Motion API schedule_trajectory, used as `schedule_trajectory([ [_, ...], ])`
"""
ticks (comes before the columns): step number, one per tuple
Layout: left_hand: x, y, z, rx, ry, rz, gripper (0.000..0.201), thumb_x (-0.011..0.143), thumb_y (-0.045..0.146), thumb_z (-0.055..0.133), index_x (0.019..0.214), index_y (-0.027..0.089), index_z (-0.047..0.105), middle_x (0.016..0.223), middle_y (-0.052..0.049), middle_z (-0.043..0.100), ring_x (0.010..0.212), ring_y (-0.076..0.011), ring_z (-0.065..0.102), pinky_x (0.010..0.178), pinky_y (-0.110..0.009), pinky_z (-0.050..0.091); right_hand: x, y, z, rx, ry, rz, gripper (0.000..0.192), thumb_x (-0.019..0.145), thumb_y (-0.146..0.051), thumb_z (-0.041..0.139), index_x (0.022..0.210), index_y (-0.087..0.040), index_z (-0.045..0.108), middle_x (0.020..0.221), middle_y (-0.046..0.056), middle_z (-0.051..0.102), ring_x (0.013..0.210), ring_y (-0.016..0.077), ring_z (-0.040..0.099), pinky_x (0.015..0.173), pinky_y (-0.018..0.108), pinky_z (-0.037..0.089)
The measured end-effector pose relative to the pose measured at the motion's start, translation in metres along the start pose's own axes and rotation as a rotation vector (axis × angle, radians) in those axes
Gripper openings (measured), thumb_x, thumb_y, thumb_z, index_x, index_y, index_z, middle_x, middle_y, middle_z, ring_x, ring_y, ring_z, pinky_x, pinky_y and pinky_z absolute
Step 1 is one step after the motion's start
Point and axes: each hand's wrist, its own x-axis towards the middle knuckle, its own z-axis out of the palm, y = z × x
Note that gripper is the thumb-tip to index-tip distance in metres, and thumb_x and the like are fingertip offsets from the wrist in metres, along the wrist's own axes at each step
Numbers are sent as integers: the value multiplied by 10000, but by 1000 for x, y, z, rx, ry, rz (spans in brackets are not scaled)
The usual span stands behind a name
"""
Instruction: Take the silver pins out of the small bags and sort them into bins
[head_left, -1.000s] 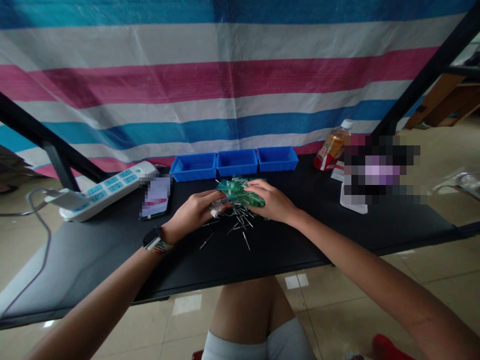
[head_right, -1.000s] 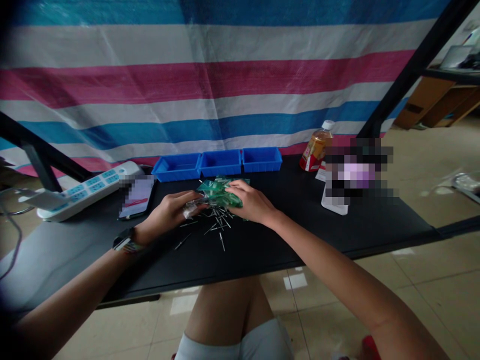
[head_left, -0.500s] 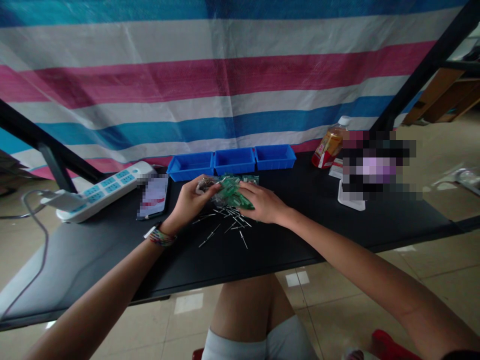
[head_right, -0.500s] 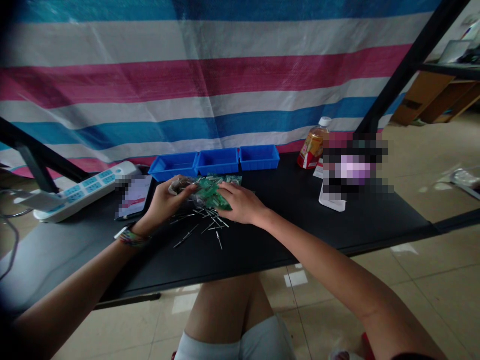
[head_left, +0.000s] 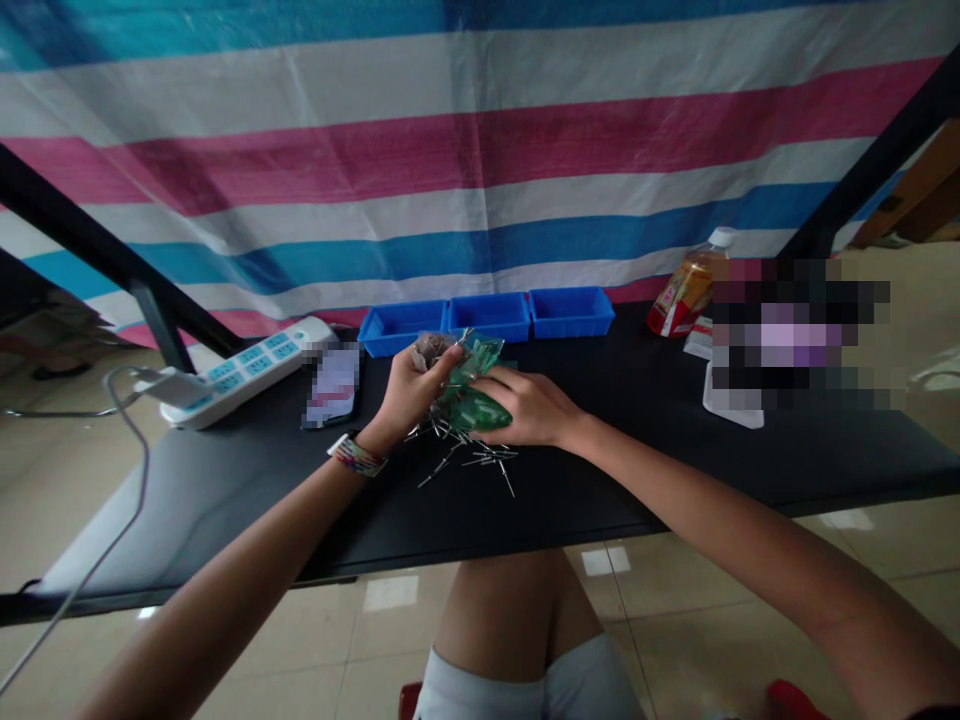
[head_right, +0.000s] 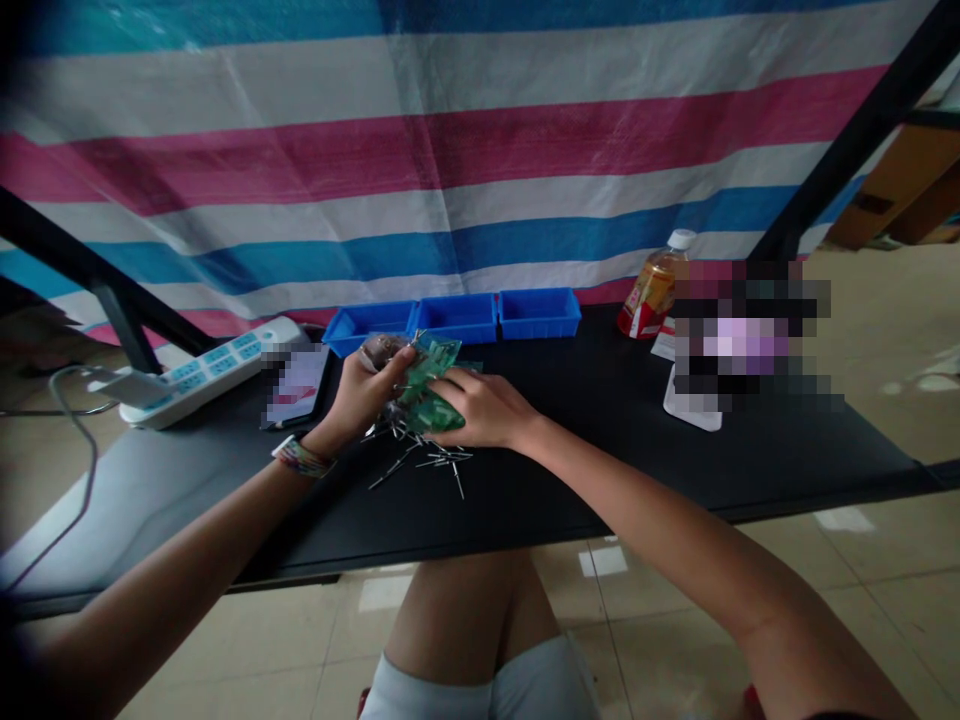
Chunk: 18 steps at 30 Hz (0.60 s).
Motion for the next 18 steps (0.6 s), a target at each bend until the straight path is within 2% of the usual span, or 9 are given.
schedule_trajectory([
  [4,7,6,4,-15,-7,-3,420,957,538,731,767,217,540,602,53,473,490,-94,428,440,-230,349,-3,4,-10,-59,9,-87,573,1009,-686,616,1271,-191,733,1277,165,726,1198,339,710,991,511,643],
  [6,11,6,9,8,-32,27,433,980,521,704,733,218,518,595,49,473,504,-96,426,457,-239,345,-4,4,-15,-73,-1,-95,542,1007,-697,610,1211,-214,749,1202,147,741,1183,334,704,986,506,640],
  [9,17,3,17,69,-97,66,387,978,489,704,756,206,562,647,27,562,573,-110,487,524,-249,397,-6,-1,-25,-99,-13,-112,493,998,-680,636,1172,-234,754,1164,128,753,1191,335,691,1011,509,626],
  [12,19,-1,20,251,-121,115,317,931,471,754,846,190,634,724,18,641,649,-131,552,593,-258,422,-12,-13,-33,-99,-5,-146,473,1017,-619,625,1216,-207,745,1198,146,752,1208,350,686,1036,537,614],
  [15,17,-4,17,445,-202,202,208,918,381,763,942,188,688,829,-4,694,744,-166,625,674,-279,455,-23,-27,-37,-19,-7,-164,455,1030,-540,619,1330,-211,710,1286,147,735,1311,345,652,1094,536,592],
  [18,16,-7,13,571,-290,289,158,890,255,740,1035,192,728,985,-55,714,858,-211,669,776,-328,513,-34,-36,-34,22,-58,-182,614,977,-585,697,1471,-226,636,1507,159,631,1518,366,492,1238,586,474],
])
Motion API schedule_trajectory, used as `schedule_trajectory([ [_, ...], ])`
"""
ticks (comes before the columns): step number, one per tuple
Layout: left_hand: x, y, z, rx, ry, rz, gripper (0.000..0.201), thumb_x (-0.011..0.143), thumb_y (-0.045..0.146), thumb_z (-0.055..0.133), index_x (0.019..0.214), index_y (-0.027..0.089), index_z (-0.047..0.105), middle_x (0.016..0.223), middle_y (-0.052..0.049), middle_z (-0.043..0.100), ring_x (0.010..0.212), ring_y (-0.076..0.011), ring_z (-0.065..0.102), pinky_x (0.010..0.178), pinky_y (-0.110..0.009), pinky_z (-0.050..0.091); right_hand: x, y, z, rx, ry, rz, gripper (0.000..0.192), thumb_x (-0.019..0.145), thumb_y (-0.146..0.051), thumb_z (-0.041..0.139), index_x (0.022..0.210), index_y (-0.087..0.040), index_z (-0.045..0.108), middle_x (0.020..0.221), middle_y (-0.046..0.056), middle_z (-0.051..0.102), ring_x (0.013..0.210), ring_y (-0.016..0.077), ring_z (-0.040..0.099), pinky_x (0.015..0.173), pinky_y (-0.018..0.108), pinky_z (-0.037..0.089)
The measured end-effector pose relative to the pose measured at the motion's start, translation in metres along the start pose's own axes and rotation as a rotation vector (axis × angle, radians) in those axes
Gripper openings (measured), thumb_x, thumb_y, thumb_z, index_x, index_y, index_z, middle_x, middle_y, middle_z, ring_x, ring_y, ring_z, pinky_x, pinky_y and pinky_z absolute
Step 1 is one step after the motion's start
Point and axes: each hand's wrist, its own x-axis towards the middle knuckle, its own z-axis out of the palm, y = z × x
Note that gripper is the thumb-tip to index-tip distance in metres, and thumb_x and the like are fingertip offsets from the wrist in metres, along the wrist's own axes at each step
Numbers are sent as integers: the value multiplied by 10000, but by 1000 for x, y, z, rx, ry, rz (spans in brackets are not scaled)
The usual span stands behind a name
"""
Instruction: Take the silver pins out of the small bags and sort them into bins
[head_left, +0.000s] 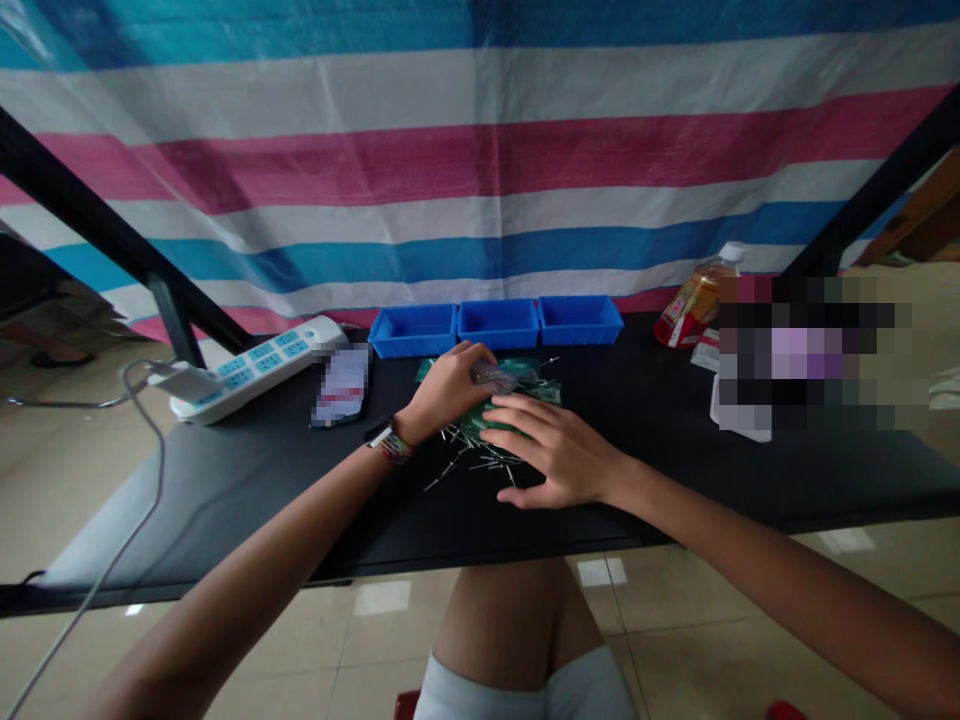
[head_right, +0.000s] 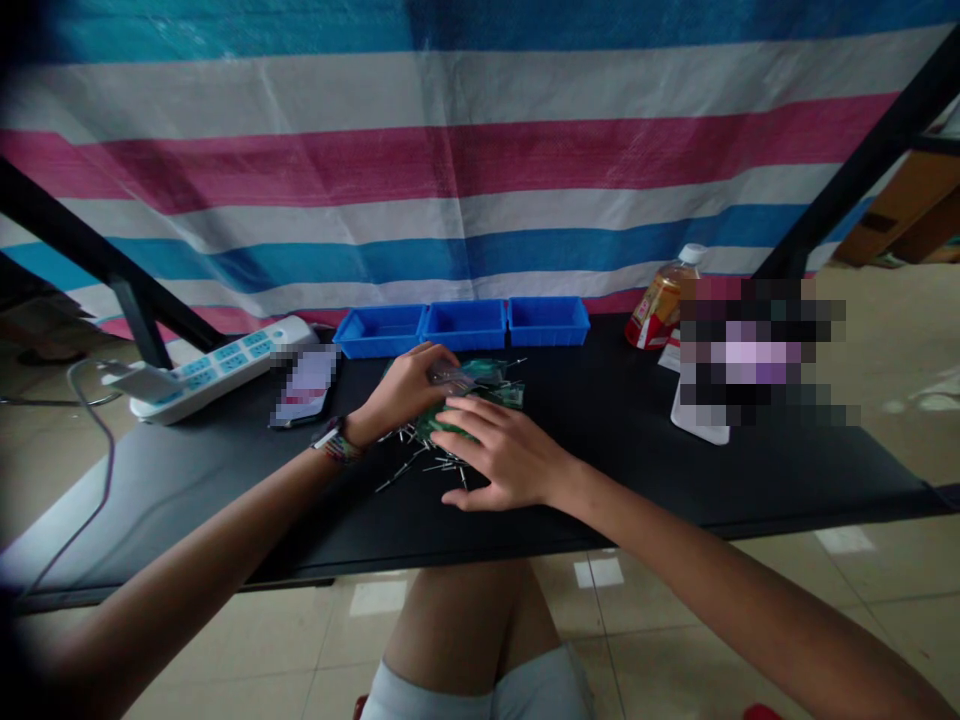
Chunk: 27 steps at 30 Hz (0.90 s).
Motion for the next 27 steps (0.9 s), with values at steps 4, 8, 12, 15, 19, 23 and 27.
schedule_trajectory([
  [4,-3,-5,-1,55,-67,46,224,891,293,746,1091,194,753,1084,-97,723,1013,-278,682,947,-429,545,-8,2,4,-2,-32,10,773,913,-652,760,1535,-225,594,1602,187,541,1554,411,424,1272,655,394],
  [8,-10,-4,-14,17,-135,89,420,932,393,736,1307,204,736,1267,-134,721,1199,-327,663,1121,-521,479,-11,6,0,-3,-35,22,765,925,-643,753,1554,-243,583,1571,186,565,1480,400,503,1236,636,437],
  [12,-20,-7,-37,-2,-261,185,577,978,437,696,1523,261,627,1583,-134,581,1449,-381,516,1236,-586,350,-11,8,0,13,-102,5,926,881,-693,782,1647,-271,475,1713,161,413,1620,415,317,1311,644,329],
  [15,-28,-16,-51,-12,-313,186,636,1002,507,671,1593,297,563,1669,-111,514,1534,-400,420,1268,-601,297,-8,17,2,32,-115,14,916,863,-680,812,1641,-320,490,1704,144,422,1625,423,300,1316,674,301],
  [19,-41,-29,-59,-7,-286,122,620,1081,561,512,1644,302,499,1699,-93,486,1567,-383,392,1292,-593,275,-3,33,4,34,-109,43,960,829,-665,855,1656,-379,460,1737,117,367,1628,423,304,1309,681,319],
  [23,-52,-34,-60,70,-362,86,702,1087,617,487,1709,309,381,1773,-105,365,1626,-398,303,1312,-622,236,5,42,4,28,-126,96,1130,858,-647,839,1754,-351,218,1745,131,380,1573,399,418,1258,601,457],
  [27,-61,-31,-51,130,-408,85,925,1007,735,564,1757,310,230,1803,-139,280,1659,-423,226,1320,-642,227,16,46,4,-93,-143,83,1026,912,-643,785,1725,-232,311,1655,176,506,1456,393,551,1146,543,578],
])
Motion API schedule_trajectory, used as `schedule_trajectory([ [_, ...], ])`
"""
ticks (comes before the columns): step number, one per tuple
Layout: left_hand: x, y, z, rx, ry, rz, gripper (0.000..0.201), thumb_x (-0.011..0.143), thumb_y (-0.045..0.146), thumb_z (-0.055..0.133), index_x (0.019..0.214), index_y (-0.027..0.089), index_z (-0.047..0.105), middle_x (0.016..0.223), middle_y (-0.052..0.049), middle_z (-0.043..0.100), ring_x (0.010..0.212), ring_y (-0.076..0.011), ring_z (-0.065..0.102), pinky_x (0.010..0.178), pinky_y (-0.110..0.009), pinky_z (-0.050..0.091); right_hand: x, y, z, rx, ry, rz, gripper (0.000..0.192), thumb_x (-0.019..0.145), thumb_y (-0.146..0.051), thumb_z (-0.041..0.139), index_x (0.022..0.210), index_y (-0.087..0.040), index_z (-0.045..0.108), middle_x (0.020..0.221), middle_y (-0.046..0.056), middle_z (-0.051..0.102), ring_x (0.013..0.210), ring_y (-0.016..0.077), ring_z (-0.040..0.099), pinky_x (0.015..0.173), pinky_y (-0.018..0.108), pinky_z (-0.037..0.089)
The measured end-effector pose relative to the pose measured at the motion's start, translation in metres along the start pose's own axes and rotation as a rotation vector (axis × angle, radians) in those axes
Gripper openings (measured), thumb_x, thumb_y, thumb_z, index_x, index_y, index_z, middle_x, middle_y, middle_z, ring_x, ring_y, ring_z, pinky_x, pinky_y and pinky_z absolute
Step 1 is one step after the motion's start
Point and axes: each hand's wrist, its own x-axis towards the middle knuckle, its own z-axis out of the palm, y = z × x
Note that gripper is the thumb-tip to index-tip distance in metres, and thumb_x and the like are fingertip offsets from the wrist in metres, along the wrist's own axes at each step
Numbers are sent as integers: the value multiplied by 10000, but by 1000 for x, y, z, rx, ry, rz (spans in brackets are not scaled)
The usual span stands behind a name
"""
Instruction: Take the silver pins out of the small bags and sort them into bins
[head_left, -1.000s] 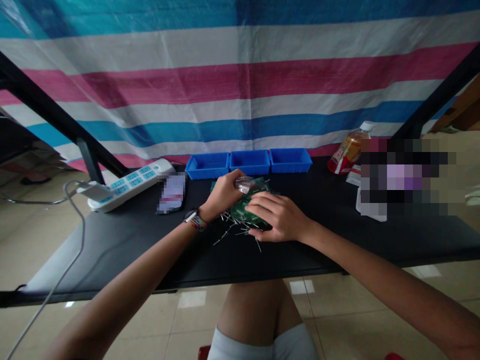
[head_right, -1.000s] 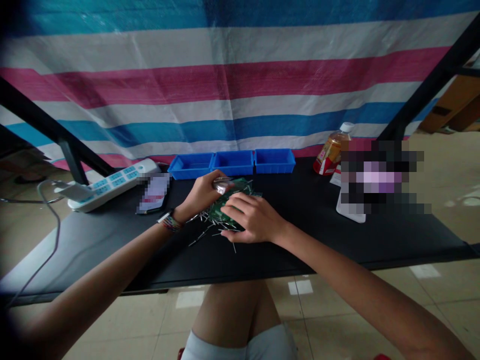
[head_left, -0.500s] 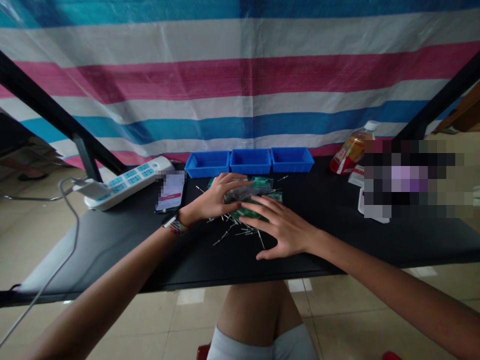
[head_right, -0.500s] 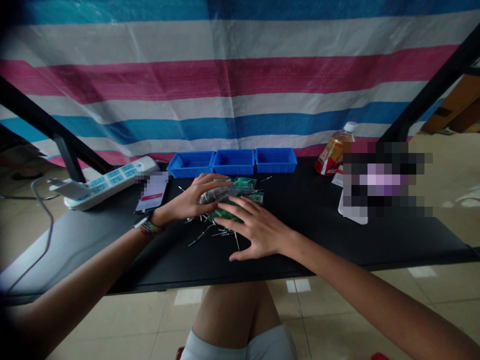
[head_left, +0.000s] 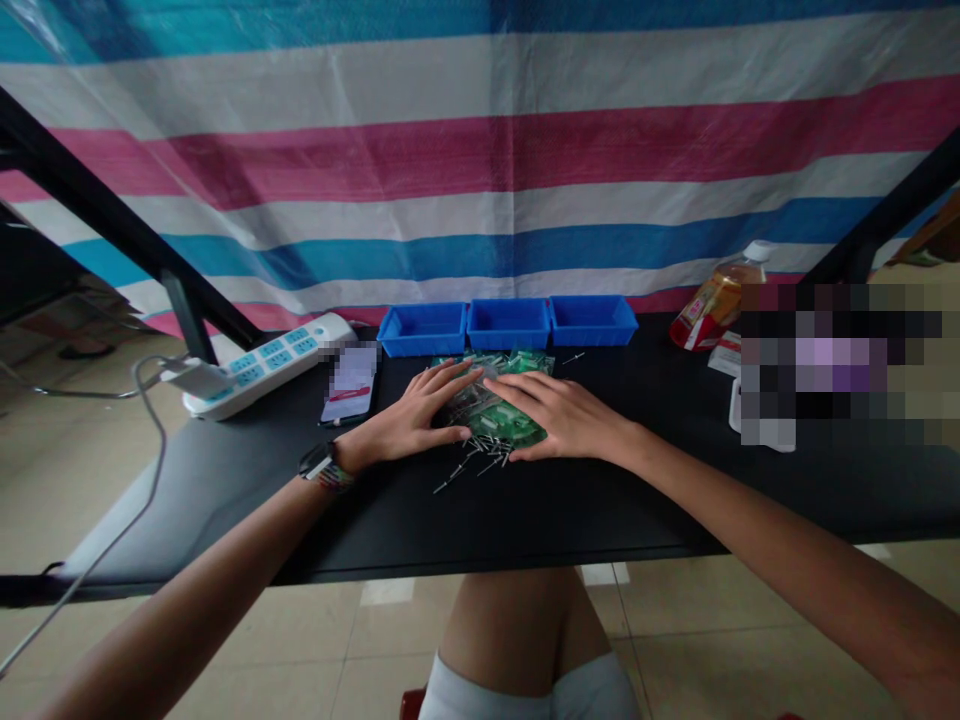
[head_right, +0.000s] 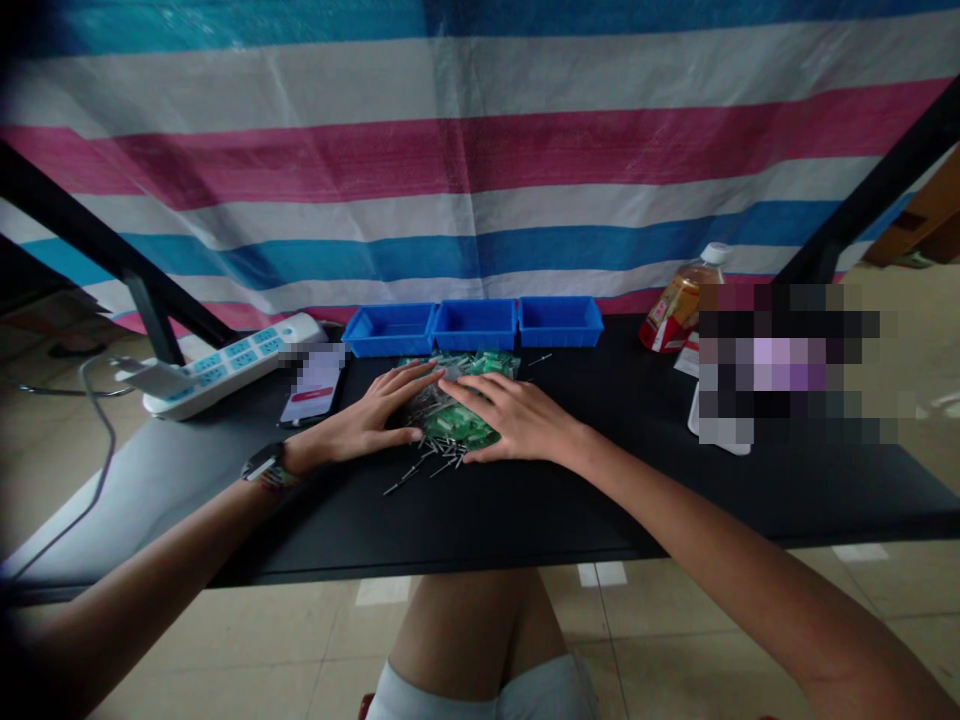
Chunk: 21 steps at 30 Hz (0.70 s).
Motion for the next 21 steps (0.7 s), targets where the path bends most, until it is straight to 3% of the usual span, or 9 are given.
schedule_trajectory([
  [4,2,8,18,100,39,-13,1179,898,842,619,1777,248,103,1815,-201,200,1674,-453,156,1332,-659,169,11,4,0,-181,-54,-30,712,948,-486,805,1546,-189,560,1525,177,619,1326,369,633,962,496,654],
  [9,6,20,33,125,126,-101,1065,960,795,577,1767,267,125,1802,-191,246,1663,-440,204,1317,-680,182,24,9,5,-181,17,-54,396,1013,-356,737,1372,-198,685,1316,142,723,1154,319,677,892,436,614],
  [12,12,25,35,88,210,-152,931,978,735,609,1718,280,272,1747,-177,360,1608,-427,318,1288,-662,256,31,12,10,0,124,49,282,1051,-394,679,1242,-193,732,1174,111,753,1063,287,687,913,412,570],
  [15,20,28,37,32,319,-215,807,979,682,644,1616,244,411,1595,-179,529,1478,-411,472,1222,-622,369,38,12,16,260,245,245,260,1044,-430,674,1100,-184,733,1087,95,764,986,259,705,882,374,545],
  [21,31,35,39,-42,431,-311,804,951,633,709,1566,216,403,1465,-184,605,1364,-416,548,1148,-616,424,46,13,19,677,445,491,318,941,-492,733,1033,-190,701,945,52,768,862,249,712,807,367,537],
])
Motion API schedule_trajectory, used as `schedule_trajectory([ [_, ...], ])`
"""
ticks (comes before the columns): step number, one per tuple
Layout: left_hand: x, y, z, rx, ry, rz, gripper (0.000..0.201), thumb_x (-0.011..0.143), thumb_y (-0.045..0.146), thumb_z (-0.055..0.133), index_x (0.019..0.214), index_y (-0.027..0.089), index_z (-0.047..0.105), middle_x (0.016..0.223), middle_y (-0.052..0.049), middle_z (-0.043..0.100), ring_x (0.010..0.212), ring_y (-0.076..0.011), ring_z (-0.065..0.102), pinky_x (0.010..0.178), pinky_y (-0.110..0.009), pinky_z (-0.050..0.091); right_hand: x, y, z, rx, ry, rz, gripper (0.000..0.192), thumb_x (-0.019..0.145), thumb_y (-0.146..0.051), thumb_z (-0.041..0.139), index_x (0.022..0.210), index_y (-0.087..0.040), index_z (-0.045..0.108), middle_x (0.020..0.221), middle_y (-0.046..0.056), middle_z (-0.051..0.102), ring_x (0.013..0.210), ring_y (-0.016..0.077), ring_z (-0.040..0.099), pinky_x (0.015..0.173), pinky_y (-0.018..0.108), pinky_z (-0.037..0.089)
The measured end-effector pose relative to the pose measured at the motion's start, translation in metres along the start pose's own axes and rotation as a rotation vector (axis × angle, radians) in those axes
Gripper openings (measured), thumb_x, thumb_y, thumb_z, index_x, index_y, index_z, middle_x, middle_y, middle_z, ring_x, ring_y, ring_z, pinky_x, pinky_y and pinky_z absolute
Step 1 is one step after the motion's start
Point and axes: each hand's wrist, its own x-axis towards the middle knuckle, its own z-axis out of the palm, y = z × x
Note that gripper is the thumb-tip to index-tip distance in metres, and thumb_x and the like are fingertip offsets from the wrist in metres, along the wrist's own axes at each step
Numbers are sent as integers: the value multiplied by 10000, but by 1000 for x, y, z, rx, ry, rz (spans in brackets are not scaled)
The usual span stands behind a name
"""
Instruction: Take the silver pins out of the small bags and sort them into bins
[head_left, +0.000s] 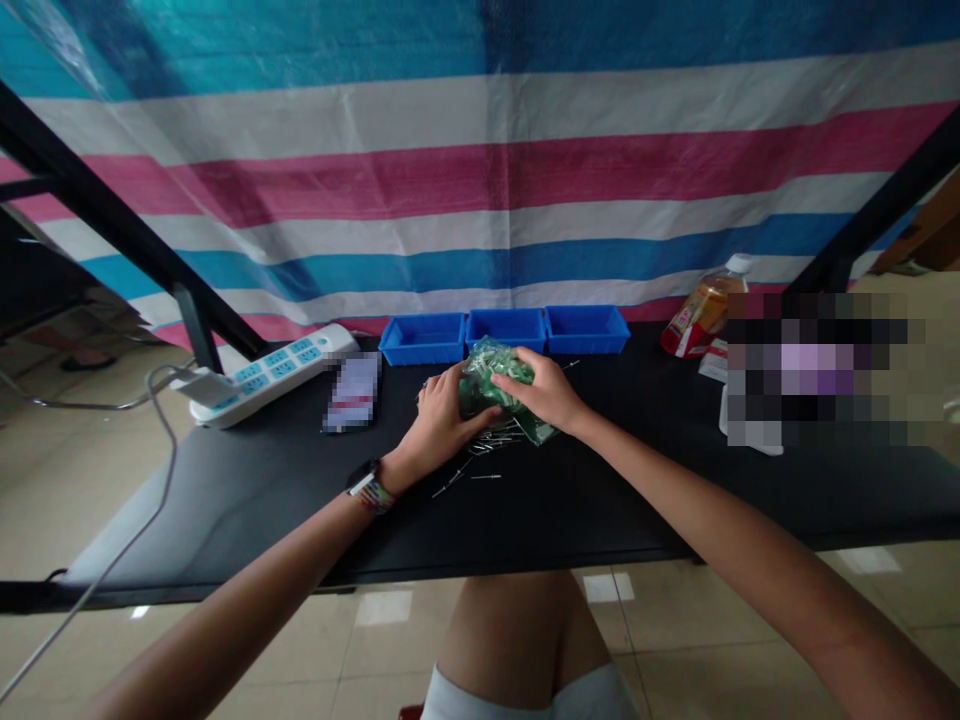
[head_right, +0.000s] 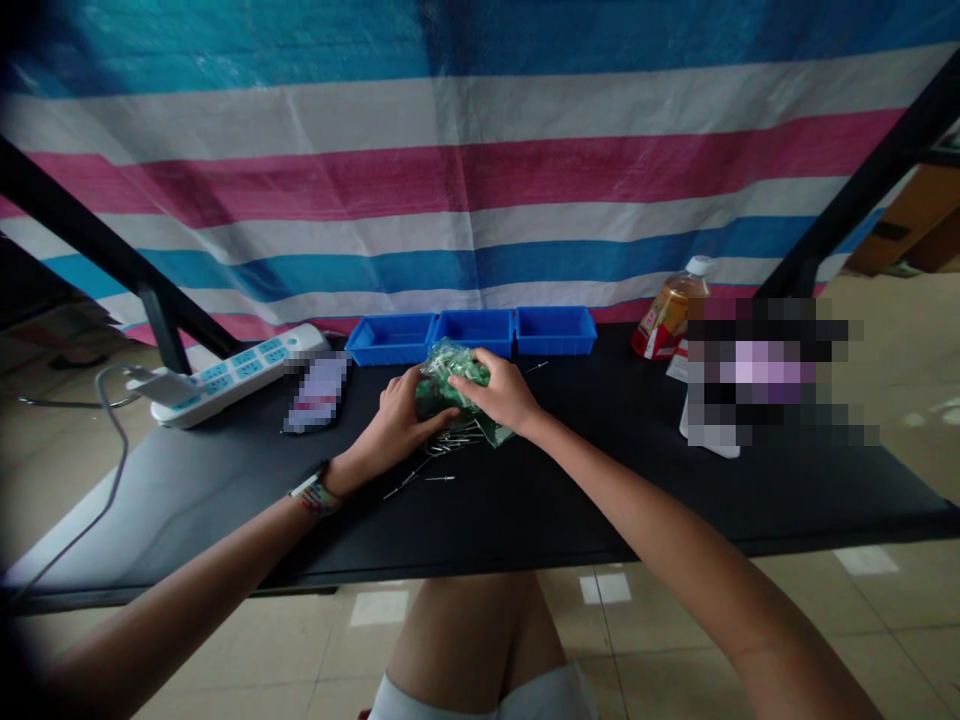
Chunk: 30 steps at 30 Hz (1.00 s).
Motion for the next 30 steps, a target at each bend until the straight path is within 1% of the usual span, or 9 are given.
schedule_trajectory([
  [5,-3,5,-2,-50,30,9,769,945,604,741,1539,231,426,1372,-151,642,1270,-368,603,1117,-561,453,4,6,-5,228,79,80,415,839,-554,813,1032,-196,727,1030,84,793,974,288,733,899,420,560],
  [11,-4,7,-2,-67,34,54,715,955,591,736,1523,259,455,1385,-133,633,1296,-354,602,1128,-542,446,6,5,-5,518,109,250,542,696,-602,921,1018,-207,737,1003,81,807,918,280,744,853,425,602],
  [16,-6,5,2,-10,6,76,668,971,604,711,1494,251,490,1385,-129,614,1321,-353,581,1159,-550,417,12,-3,-7,580,149,276,554,670,-595,938,1012,-206,742,996,72,808,922,268,745,863,409,601],
  [19,-8,5,3,42,-11,91,680,976,640,688,1497,247,495,1400,-131,600,1318,-360,561,1153,-556,420,13,1,-8,591,147,289,534,722,-606,891,1036,-203,734,1005,76,808,933,274,751,862,411,600],
  [21,-10,6,2,43,-22,95,697,966,656,693,1497,250,493,1416,-133,591,1332,-363,553,1156,-557,421,11,7,-11,480,125,272,491,763,-598,849,1028,-202,730,1020,83,806,973,292,751,881,421,592],
  [24,-11,8,-3,9,-15,77,687,956,655,704,1478,253,508,1409,-133,599,1354,-360,553,1176,-560,415,7,14,-18,94,93,190,397,794,-490,827,1057,-206,738,1045,83,797,1043,314,739,936,432,563],
  [26,-11,8,-6,5,-19,77,697,968,649,689,1517,265,495,1479,-140,584,1400,-366,530,1204,-578,392,3,15,-23,-145,56,132,330,839,-407,788,1099,-209,746,1044,84,789,1031,310,738,937,430,551],
  [28,-10,9,-9,27,-52,94,736,990,640,660,1602,297,441,1619,-139,510,1486,-381,460,1237,-606,353,0,11,-26,-290,13,80,253,883,-348,739,1091,-204,754,1045,94,776,1014,302,737,930,426,550],
  [30,-9,10,-10,44,-92,103,758,1005,633,638,1660,338,394,1722,-119,415,1557,-397,379,1260,-637,316,-2,6,-27,-377,-25,34,203,903,-327,724,1058,-201,760,1068,109,762,1020,299,731,939,426,554],
])
